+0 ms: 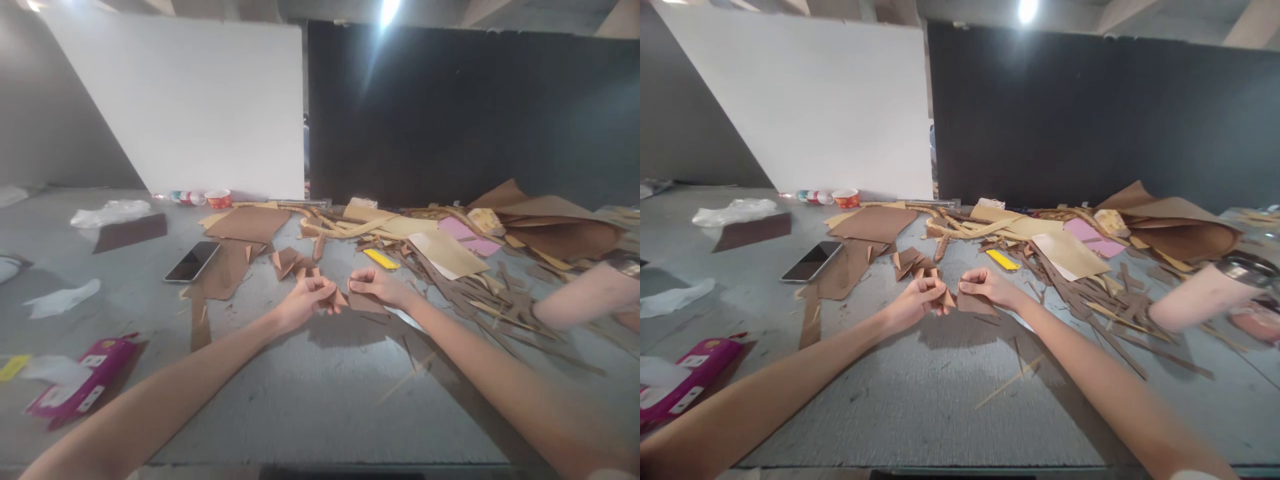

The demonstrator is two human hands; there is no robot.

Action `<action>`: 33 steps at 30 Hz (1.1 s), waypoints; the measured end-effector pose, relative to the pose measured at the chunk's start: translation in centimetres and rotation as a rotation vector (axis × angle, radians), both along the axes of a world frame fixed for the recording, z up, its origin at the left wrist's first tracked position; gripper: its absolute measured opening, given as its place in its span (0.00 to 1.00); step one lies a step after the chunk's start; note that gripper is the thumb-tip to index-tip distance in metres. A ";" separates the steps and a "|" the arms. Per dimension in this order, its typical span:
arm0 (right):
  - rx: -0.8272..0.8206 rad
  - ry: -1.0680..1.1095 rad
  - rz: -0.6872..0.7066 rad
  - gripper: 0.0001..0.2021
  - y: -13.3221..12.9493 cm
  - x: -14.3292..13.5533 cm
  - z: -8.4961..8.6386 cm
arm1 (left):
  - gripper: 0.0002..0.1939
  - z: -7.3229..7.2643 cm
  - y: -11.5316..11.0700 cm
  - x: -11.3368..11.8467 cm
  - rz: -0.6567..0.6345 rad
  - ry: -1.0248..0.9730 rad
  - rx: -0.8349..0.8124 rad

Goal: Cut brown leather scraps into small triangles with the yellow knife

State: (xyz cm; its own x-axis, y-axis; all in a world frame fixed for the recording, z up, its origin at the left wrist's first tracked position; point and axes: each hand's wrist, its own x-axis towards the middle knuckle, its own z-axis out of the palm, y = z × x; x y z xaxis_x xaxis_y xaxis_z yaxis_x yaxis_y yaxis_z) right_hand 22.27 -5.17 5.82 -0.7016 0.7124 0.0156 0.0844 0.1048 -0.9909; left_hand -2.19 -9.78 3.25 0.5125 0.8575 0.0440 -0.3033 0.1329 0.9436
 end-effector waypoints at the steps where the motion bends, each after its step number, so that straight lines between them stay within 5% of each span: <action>1: 0.032 -0.019 0.001 0.27 0.3 0.1 0.0 | 0.22 0.1 0.1 -0.2 -0.023 0.015 -0.008; 9: 0.164 -0.092 -0.013 0.26 1.4 0.7 -0.2 | 0.26 0.4 0.5 -0.8 -0.109 0.218 0.017; 24: 0.398 -0.073 -0.476 0.27 3.3 1.5 -0.9 | 0.25 -2.1 2.1 -1.2 0.440 0.299 0.035; 29: 0.359 -0.134 -0.305 0.27 2.8 1.2 -0.1 | 0.14 -2.2 2.3 -1.7 0.616 0.605 0.441; 33: 0.358 -0.143 -0.189 0.26 1.7 0.1 0.5 | 0.21 -0.9 0.7 -0.8 0.769 0.758 0.796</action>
State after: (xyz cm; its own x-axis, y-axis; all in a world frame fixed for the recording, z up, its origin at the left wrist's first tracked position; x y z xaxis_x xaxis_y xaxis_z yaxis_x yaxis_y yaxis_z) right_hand 22.33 -3.46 6.34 -0.5722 0.7960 0.1974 0.2692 0.4097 -0.8716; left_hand -2.96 -9.09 2.35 0.0355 0.8111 0.5838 0.5760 -0.4940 0.6513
